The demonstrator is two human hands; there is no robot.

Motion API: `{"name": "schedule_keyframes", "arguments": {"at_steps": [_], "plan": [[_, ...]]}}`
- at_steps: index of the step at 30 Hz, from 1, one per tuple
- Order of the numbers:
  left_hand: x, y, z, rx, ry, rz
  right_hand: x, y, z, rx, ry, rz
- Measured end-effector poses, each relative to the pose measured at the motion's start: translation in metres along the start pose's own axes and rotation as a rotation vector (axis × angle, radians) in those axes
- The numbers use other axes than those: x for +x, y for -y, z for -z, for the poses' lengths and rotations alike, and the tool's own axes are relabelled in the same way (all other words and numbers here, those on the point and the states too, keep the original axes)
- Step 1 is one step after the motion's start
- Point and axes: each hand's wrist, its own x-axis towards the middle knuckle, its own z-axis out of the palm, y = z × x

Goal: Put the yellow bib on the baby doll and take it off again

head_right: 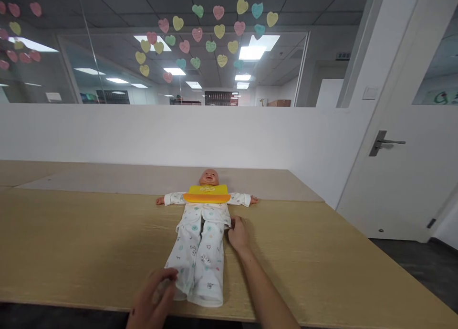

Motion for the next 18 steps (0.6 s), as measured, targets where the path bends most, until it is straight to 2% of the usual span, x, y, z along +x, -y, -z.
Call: {"name": "schedule_keyframes", "arguments": {"at_steps": [4, 6, 12, 15, 18], "plan": [[0.064, 0.016, 0.006, -0.182, -0.041, 0.279, 0.016, -0.007, 0.004, 0.220, -0.065, -0.009], [0.099, 0.028, 0.000, -0.269, -0.056, 0.323, 0.030, -0.010, 0.007, 0.319, -0.111, 0.007], [0.196, 0.072, -0.034, -0.270, -0.091, 0.400, 0.092, -0.016, 0.008, 0.501, -0.190, 0.057], [0.234, 0.093, -0.053, -0.309, -0.123, 0.420, 0.126, -0.011, 0.002, 0.601, -0.160, 0.018], [0.268, 0.108, -0.074, -0.464, -0.120, 0.500, 0.158, 0.000, -0.007, 0.727, -0.096, -0.067]]}}
